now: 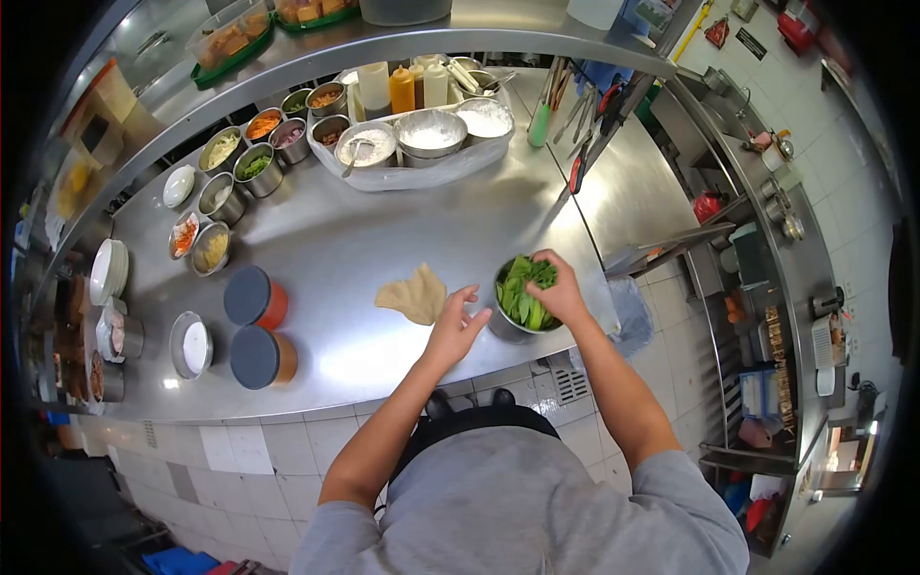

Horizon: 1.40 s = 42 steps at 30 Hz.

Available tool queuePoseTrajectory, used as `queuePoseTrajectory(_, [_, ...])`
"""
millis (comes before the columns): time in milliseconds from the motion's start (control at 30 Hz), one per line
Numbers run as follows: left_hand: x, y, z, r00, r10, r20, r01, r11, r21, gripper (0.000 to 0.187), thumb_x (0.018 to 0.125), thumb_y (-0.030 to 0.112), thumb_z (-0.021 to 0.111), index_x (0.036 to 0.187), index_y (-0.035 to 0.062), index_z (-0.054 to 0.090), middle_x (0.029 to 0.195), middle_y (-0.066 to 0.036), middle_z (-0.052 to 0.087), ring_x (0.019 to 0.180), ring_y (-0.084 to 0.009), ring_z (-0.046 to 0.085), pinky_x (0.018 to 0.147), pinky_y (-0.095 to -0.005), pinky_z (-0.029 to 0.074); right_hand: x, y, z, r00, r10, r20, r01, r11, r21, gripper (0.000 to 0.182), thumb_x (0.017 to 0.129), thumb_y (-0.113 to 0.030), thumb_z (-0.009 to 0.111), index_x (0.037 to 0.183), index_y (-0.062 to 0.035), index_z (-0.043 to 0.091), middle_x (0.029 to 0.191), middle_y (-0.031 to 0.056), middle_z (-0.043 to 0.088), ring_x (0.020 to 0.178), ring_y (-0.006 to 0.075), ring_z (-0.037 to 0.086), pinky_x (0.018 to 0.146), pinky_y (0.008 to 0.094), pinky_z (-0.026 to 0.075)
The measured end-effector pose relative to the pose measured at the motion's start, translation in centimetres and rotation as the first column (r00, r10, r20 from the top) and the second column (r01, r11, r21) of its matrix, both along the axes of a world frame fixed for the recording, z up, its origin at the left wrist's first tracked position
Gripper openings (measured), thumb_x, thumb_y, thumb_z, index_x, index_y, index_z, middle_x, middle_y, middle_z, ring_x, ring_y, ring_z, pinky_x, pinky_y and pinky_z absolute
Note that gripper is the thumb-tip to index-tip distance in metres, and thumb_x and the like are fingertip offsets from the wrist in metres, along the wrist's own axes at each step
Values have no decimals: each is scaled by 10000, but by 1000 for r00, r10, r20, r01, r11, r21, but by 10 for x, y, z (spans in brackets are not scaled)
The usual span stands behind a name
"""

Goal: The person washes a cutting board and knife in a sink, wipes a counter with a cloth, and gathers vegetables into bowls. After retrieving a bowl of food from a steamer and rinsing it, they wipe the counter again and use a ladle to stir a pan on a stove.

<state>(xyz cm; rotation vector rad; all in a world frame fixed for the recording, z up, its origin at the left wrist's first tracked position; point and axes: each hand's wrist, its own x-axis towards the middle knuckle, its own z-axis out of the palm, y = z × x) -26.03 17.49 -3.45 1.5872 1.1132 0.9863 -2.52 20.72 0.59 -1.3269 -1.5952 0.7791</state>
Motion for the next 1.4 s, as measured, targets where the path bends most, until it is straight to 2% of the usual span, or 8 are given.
queuePoseTrajectory(167, [4, -23, 9, 999, 35, -25, -35, 999, 16, 636, 848, 315, 713, 1345, 25, 442, 1288, -199, 508, 1082, -294, 559, 920, -379, 469, 16, 6, 11, 998, -65, -20, 65, 998, 20, 358, 689, -43, 708, 1006, -25, 544, 944, 68, 585, 898, 151, 556, 840, 282, 458])
queuePoseTrajectory(200, [11, -21, -15, 981, 70, -182, -7, 946, 325, 697, 834, 316, 727, 1391, 43, 407, 1391, -194, 453, 1285, -338, 440, 1051, -413, 373, 18, 5, 12, 999, -45, -22, 45, 999, 26, 355, 693, -40, 704, 1009, -23, 543, 956, 67, 587, 906, 154, 558, 845, 286, 459])
queuePoseTrajectory(233, [16, -25, -15, 973, 1, -229, 56, 969, 241, 741, 830, 351, 721, 1409, 26, 393, 1468, -219, 374, 1367, -372, 340, 1123, -447, 276, 16, 6, 10, 999, -7, -32, 8, 999, 32, 352, 697, -37, 701, 1011, -21, 543, 968, 66, 589, 914, 157, 560, 849, 290, 460])
queuePoseTrajectory(500, [51, -24, 27, 945, 193, -263, -86, 924, 373, 614, 844, 221, 677, 1361, 0, 428, 1426, -228, 397, 1241, -411, 429, 1041, -445, 381, 16, 9, 4, 988, 7, -157, -4, 1000, 20, 280, 785, 11, 669, 1027, -20, 530, 924, 55, 605, 870, 133, 582, 805, 271, 470])
queuePoseTrajectory(867, [85, -17, 30, 979, 189, 80, -198, 972, 126, 935, 805, 326, 752, 1480, -30, 212, 1477, -232, 346, 1395, -319, 313, 1137, -378, 256, 45, 24, 35, 876, -78, -476, 72, 997, -31, 290, 818, -8, 663, 1082, -51, 552, 975, 35, 620, 886, 129, 593, 805, 275, 484])
queuePoseTrajectory(1167, [88, -17, 60, 892, 152, 425, -204, 976, 79, 1442, 488, 555, 875, 1518, 65, -7, 1565, -188, 89, 1427, -398, 190, 1102, -536, 311, 38, 33, 85, 397, -220, -891, -40, 966, -257, 237, 865, -32, 599, 1100, -14, 577, 989, 85, 650, 864, 204, 647, 744, 330, 542])
queuePoseTrajectory(1333, [90, -35, 62, 951, 192, 241, -250, 939, 237, 1481, 445, 606, 873, 1518, 76, 1, 1566, -216, 37, 1428, -444, 126, 1099, -563, 296, 17, 28, -6, 149, -453, -879, -380, 795, -474, 334, 982, -205, 493, 1232, 13, 528, 1170, 157, 617, 1009, 280, 640, 857, 410, 549])
queuePoseTrajectory(1400, [83, -38, 47, 945, 303, -124, -198, 832, 518, 1434, 480, 638, 848, 1516, 74, 34, 1561, -253, 19, 1424, -472, 103, 1119, -568, 229, 6, 19, -39, 168, -451, -877, -498, 729, -470, 324, 999, -194, 445, 1239, 7, 528, 1194, 169, 610, 1037, 290, 634, 877, 431, 546])
